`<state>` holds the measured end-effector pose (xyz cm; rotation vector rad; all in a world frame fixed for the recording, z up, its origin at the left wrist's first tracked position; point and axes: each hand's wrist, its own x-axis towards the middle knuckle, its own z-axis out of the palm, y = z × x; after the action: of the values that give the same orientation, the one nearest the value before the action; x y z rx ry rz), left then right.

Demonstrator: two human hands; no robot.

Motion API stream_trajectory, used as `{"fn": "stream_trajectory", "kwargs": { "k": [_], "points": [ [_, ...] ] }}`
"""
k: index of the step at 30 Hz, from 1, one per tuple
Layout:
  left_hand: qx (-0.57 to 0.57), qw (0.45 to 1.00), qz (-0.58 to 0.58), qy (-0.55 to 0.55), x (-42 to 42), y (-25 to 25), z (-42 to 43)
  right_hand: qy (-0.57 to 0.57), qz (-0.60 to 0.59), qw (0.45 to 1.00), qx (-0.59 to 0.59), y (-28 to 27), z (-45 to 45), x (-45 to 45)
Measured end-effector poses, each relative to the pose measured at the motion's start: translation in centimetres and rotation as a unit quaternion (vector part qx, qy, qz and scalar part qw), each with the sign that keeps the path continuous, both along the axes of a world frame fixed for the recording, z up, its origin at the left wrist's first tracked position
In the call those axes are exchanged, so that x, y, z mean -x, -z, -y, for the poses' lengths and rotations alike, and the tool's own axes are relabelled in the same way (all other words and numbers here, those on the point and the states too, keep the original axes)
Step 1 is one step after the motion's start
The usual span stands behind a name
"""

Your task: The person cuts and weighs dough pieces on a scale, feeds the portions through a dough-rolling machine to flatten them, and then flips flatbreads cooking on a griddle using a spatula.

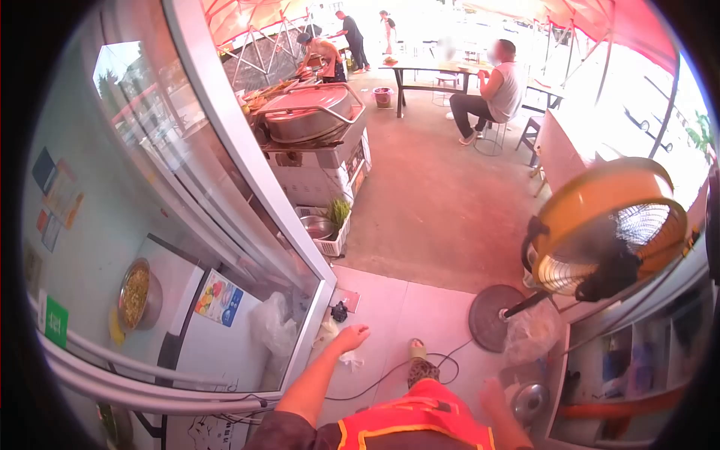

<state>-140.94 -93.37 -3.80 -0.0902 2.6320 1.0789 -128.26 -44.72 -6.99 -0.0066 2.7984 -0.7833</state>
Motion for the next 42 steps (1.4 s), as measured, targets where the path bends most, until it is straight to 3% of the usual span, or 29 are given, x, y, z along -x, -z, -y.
{"fn": "stream_trajectory", "kwargs": {
  "k": [3, 4, 6, 8, 11, 13, 14, 15, 17, 19, 20, 22, 24, 26, 28, 30, 31, 34, 35, 36, 37, 38, 40, 42],
  "points": [
    [-0.008, 0.998, -0.042, -0.035, 6.7, 4.0, 3.8, 0.061, 0.047, 0.997, -0.025, 7.0, -1.4, 8.8],
    [-0.033, 0.998, 0.018, -0.059, 8.0, 2.2, 4.5, 0.09, 0.072, 0.993, -0.037, 9.6, -1.4, 11.1],
    [0.028, 0.994, 0.087, -0.055, 10.1, 4.8, 7.7, 0.163, 0.117, 0.98, 0.006, 8.5, 0.0, 16.7],
    [0.07, 0.986, 0.145, -0.042, 11.7, 13.5, 12.1, 0.244, 0.142, 0.955, 0.088, 7.0, 2.2, 21.8],
    [0.201, 0.946, 0.244, 0.066, 14.9, 16.7, 15.2, 0.322, 0.154, 0.92, 0.16, 6.1, 5.9, 28.3],
    [0.238, 0.926, 0.273, 0.106, 20.0, 17.1, 15.2, 0.33, 0.142, 0.919, 0.161, 11.6, 5.8, 31.9],
    [0.161, 0.935, 0.317, 0.005, 22.4, 16.9, 15.7, 0.299, 0.122, 0.938, 0.124, 9.9, 6.6, 34.1],
    [0.068, 0.958, 0.279, 0.014, 26.1, 17.1, 16.7, 0.309, 0.145, 0.932, 0.118, 9.2, 6.8, 36.0],
    [0.012, 0.974, 0.224, 0.034, 33.4, 17.6, 18.2, 0.328, 0.195, 0.919, 0.103, 6.8, 8.4, 39.9],
    [0.088, 0.977, 0.183, 0.058, 45.8, 17.2, 17.7, 0.208, 0.252, 0.945, -0.009, 9.4, 7.9, 43.8],
    [0.067, 0.982, 0.17, -0.04, 50.7, 8.7, 15.1, 0.072, 0.281, 0.95, -0.112, 12.7, 6.6, 44.9],
    [-0.005, 0.994, 0.076, -0.076, 59.6, 5.9, 14.1, -0.14, 0.283, 0.921, -0.227, 16.6, 4.9, 48.4],
    [-0.088, 0.995, -0.014, -0.054, 67.1, 3.2, 13.1, -0.207, 0.249, 0.91, -0.257, 18.8, 4.6, 53.6],
    [-0.098, 0.994, -0.019, -0.033, 73.2, 0.3, 12.4, -0.005, 0.205, 0.972, -0.111, 15.2, 6.2, 61.3],
    [-0.095, 0.995, -0.009, -0.019, 77.8, 0.5, 12.8, 0.13, 0.148, 0.98, 0.005, 11.3, 9.1, 69.7],
    [-0.077, 0.997, 0.016, -0.014, 82.1, 2.2, 13.5, 0.176, 0.099, 0.978, 0.056, 10.2, 11.0, 77.6],
    [-0.059, 0.998, 0.019, -0.005, 84.0, 5.6, 14.8, 0.189, 0.078, 0.977, 0.067, 10.2, 11.4, 81.6],
    [0.012, 0.999, 0.041, -0.024, 86.4, 12.7, 19.3, 0.152, 0.023, 0.988, 0.014, 11.9, 10.8, 96.1],
    [-0.003, 0.99, 0.1, -0.097, 85.9, 15.0, 20.7, 0.119, 0.002, 0.993, -0.008, 12.1, 10.0, 100.8],
    [0.077, 0.988, 0.113, -0.066, 85.6, 17.1, 22.0, 0.083, -0.025, 0.996, -0.027, 12.0, 9.7, 106.8],
    [0.214, 0.951, 0.22, 0.048, 85.6, 19.8, 23.4, 0.061, -0.007, 0.997, -0.056, 12.1, 9.7, 113.4],
    [0.132, 0.936, 0.28, -0.169, 84.5, 19.0, 23.1, 0.04, 0.019, 0.996, -0.084, 12.2, 10.0, 118.6],
    [0.059, 0.889, 0.392, -0.23, 83.7, 19.3, 22.9, 0.068, 0.055, 0.996, 0.004, 10.4, 13.6, 129.7],
    [0.09, 0.916, 0.339, -0.195, 85.8, 16.5, 20.8, -0.075, -0.055, 0.995, -0.025, 6.3, 19.4, 139.7]
  ]
}}
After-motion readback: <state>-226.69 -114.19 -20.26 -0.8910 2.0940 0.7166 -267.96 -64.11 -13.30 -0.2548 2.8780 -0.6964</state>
